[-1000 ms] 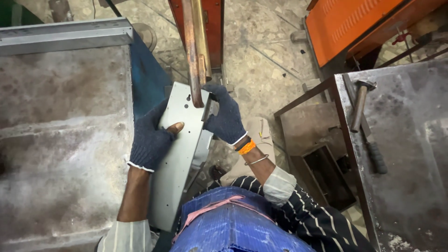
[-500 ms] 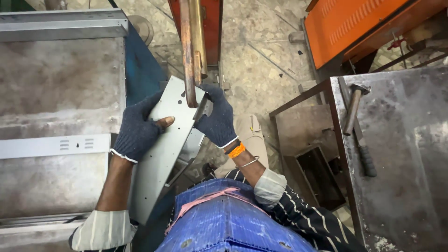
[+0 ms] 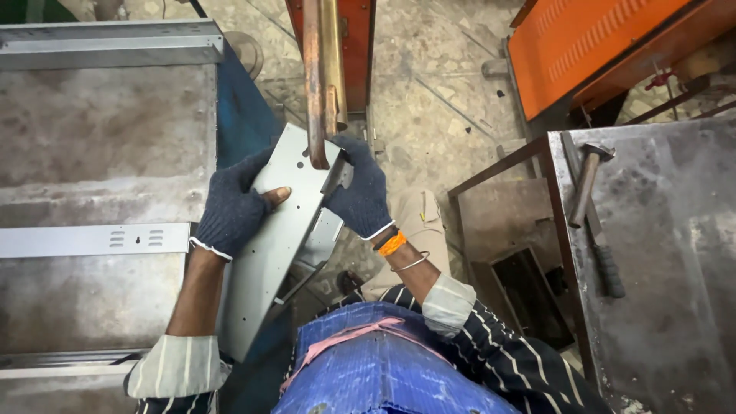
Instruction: Assembling and spot-welding metal enclosure components.
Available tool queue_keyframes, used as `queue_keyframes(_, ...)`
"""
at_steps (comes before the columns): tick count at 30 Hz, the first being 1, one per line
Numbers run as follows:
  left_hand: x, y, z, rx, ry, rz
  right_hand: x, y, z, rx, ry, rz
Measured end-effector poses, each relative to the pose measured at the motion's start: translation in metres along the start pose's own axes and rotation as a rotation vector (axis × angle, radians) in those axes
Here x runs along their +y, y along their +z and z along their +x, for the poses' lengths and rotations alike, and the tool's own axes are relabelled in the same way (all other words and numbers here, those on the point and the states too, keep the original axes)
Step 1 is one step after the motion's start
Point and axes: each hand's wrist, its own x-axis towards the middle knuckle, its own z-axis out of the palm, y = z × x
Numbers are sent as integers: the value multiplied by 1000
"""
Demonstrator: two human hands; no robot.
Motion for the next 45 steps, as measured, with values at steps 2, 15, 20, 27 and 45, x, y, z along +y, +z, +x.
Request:
queue_keyframes(2,-2,1,-1,8,6,17,1,0,-1,-8,2,-15)
queue_keyframes(15,-16,5,-1,22,-42,-62,6,0,-7,-14,7,-55)
queue_keyframes(20,9,2,-3,27,-30,-17,8,-1,-1,-18,-25,-64)
queue_keyframes(27,10,7,26,39,-45,-95,6,-21,25,-67,39,13)
queue_keyframes(45,-10,-25,66,6,-23,333,-18,-29,-25,-178,-138,-204)
